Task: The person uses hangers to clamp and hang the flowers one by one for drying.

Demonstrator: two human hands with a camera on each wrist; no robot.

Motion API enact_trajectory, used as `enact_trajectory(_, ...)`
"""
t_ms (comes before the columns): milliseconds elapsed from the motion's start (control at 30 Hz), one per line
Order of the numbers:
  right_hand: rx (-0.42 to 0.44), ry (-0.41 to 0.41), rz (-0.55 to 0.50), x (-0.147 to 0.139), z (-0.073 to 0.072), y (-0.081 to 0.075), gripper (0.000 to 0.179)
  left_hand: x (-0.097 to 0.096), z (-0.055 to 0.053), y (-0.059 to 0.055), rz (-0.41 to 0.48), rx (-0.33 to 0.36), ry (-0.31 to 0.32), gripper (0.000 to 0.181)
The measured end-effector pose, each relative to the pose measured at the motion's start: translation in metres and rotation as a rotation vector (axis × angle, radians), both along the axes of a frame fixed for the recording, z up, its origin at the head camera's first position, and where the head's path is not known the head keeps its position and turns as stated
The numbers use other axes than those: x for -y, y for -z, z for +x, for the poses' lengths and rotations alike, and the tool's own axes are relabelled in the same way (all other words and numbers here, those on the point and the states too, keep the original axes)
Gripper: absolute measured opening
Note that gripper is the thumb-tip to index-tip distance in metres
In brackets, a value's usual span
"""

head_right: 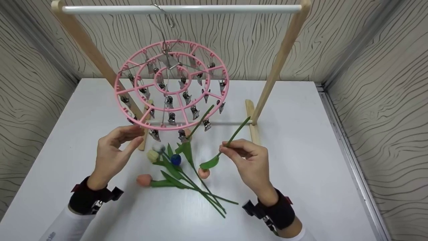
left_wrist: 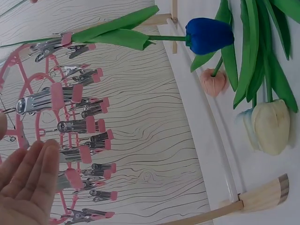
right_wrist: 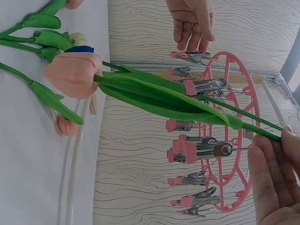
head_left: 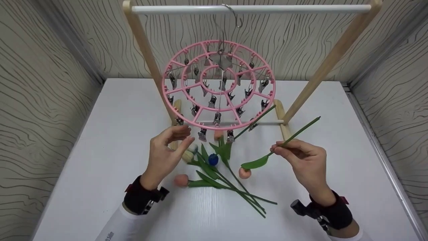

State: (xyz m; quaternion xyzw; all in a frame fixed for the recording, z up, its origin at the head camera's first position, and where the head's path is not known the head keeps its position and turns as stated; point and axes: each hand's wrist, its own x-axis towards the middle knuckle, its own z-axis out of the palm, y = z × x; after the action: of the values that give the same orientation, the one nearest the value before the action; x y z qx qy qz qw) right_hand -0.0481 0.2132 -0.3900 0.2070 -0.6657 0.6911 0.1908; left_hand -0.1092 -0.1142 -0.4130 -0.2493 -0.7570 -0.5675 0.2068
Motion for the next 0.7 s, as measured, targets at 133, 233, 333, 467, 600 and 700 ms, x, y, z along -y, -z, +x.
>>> enact_trajectory(133, -0.008, -0.016, -0.011, 0.001, 0.001, 0.001, 0.018, -0.003, -0.008, 0.009, -0.038, 0.027, 0.091, 0.033)
enact_trajectory(233, -0.021, -0.034, -0.021, 0.002, 0.001, 0.002, 0.018, -0.008, -0.011, 0.009, -0.052, 0.041, 0.144, 0.034)
enact_trajectory(333, -0.026, -0.039, -0.025, 0.002, 0.002, 0.003, 0.018, -0.013, -0.01, 0.002, -0.046, 0.067, 0.174, 0.034)
enact_trajectory(467, -0.027, -0.04, -0.03, 0.001, 0.002, 0.004, 0.018, -0.017, -0.005, -0.013, -0.034, 0.107, 0.189, 0.029)
enact_trajectory(600, -0.033, -0.057, -0.039, 0.002, 0.003, 0.005, 0.019, -0.019, -0.004, -0.022, -0.049, 0.121, 0.188, 0.021)
enact_trajectory(700, -0.034, -0.063, -0.038, 0.003, 0.003, 0.005, 0.019, -0.02, -0.005, -0.024, -0.069, 0.131, 0.179, 0.018)
